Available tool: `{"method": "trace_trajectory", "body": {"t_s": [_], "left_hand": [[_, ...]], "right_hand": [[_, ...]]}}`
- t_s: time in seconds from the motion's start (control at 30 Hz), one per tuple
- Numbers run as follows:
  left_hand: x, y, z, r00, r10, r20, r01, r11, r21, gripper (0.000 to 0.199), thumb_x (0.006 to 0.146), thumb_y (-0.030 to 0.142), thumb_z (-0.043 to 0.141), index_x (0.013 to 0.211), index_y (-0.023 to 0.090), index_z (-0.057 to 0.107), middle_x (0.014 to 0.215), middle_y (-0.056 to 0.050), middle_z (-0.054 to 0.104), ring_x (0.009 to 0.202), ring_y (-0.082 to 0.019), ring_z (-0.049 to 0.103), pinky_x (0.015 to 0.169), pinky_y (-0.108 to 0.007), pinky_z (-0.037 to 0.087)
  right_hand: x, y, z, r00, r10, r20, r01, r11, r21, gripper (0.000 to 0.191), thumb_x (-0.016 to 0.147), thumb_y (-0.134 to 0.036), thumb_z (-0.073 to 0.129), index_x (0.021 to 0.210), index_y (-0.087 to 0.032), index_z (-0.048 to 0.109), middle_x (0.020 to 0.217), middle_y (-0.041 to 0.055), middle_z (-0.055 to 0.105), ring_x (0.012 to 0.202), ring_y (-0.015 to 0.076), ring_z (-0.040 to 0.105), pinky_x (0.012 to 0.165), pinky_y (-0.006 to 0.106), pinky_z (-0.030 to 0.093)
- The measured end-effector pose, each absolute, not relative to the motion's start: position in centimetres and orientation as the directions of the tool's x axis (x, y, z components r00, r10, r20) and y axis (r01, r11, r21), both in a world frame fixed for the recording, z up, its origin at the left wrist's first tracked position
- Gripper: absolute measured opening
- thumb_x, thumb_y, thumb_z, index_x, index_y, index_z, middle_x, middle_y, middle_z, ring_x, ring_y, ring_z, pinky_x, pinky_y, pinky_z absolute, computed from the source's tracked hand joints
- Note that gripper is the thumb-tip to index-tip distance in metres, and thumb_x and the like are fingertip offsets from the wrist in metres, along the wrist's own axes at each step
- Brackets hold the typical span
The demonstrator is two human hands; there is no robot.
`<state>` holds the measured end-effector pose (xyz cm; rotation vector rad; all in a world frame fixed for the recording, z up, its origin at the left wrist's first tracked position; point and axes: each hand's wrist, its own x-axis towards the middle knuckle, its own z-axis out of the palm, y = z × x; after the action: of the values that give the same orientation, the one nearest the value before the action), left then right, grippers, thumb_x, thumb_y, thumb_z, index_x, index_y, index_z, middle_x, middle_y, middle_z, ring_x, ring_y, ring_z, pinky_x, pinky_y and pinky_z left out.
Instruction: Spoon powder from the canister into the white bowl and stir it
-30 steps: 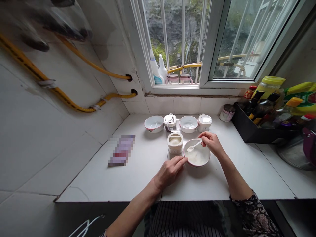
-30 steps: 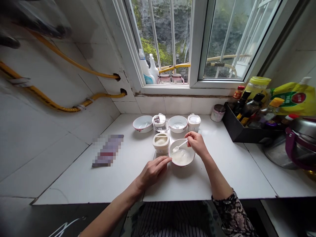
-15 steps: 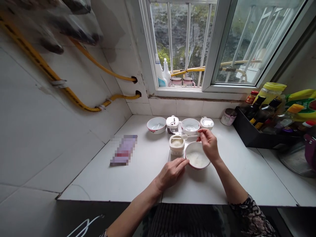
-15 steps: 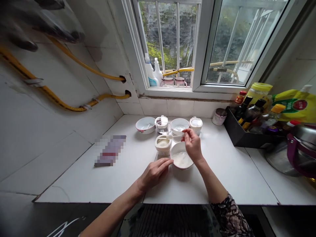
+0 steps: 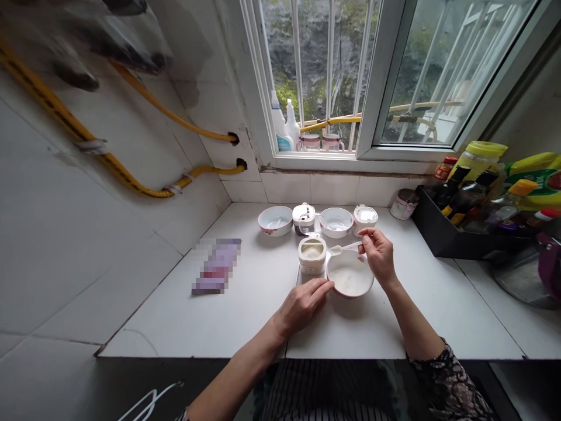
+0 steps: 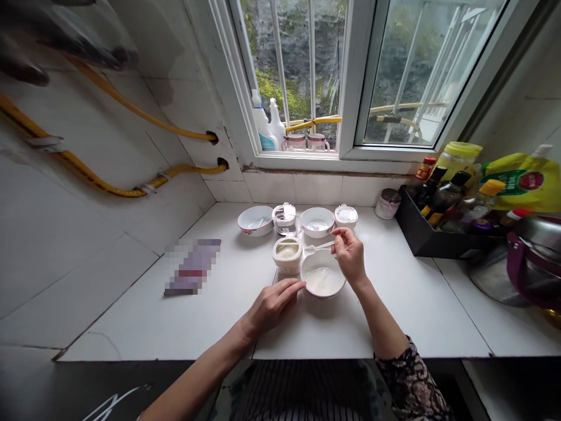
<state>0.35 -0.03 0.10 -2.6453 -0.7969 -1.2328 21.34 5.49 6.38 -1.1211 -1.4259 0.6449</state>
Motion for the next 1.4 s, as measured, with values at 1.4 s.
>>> {"method": "trace_trajectory", "body": {"t_s": [1.4], "left_hand": [[0.2, 0.0, 0.1, 0.540, 0.422, 0.728, 0.509, -0.853, 0.116, 0.031, 0.096, 0.008, 0.037, 0.121, 0.012, 0.055, 0.099, -0.011, 0.068, 0.087, -0.018, 0.068, 0.069, -0.026, 0.059]], "right_hand": [[22.9, 6.0, 6.4, -0.107, 0.988, 0.110, 0.311, 0.138, -0.940, 0.015, 0.072, -0.026, 0.046, 0.075, -0.018, 0.059, 0.045, -0.0060, 0.049, 0.045, 0.0109, 0.047, 0.050, 0.024, 0.038]]}}
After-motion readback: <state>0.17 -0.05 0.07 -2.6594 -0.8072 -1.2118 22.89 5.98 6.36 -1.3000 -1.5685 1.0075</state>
